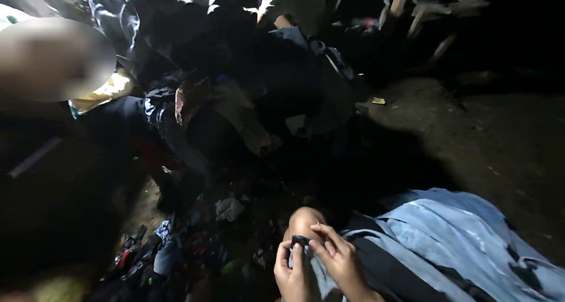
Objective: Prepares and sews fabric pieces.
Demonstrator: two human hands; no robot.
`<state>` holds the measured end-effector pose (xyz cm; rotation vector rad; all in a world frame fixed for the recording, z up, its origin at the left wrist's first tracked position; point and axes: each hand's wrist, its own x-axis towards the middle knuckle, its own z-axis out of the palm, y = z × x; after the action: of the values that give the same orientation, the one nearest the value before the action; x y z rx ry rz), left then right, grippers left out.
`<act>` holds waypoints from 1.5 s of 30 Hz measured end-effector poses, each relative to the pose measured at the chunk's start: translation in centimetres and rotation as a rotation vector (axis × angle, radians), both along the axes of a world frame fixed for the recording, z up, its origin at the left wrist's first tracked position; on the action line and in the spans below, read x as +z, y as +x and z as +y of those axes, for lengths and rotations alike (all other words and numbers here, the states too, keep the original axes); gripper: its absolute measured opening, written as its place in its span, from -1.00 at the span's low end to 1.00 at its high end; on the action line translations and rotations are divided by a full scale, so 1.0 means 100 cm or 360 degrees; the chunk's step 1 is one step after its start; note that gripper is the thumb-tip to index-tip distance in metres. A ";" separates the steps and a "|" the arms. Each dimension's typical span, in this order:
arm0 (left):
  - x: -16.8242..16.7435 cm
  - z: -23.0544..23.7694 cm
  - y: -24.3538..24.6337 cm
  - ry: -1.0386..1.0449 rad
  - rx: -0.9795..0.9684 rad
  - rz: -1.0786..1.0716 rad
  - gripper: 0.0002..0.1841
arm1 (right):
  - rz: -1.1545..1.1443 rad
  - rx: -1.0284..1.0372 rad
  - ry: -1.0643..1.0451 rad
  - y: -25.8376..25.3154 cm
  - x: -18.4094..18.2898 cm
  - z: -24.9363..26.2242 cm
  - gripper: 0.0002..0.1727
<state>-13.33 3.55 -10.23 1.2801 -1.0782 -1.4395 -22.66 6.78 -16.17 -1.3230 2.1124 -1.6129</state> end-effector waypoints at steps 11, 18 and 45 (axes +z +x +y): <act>-0.001 -0.001 0.007 0.0038 0.0022 0.0038 -0.85 | -0.0110 0.0125 0.0026 -0.006 0.000 0.005 -0.64; 0.004 0.000 -0.005 0.0060 0.0072 0.0069 -0.88 | -0.0578 0.0218 0.0066 -0.012 0.015 0.002 -0.76; -0.006 -0.006 0.000 0.0066 0.0073 0.0278 -0.71 | -0.1154 0.0407 0.0491 -0.005 0.059 -0.009 -0.70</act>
<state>-13.33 2.98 -10.85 1.1766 -0.9014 -1.5157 -23.17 5.90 -10.22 -0.7150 1.5848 -1.3155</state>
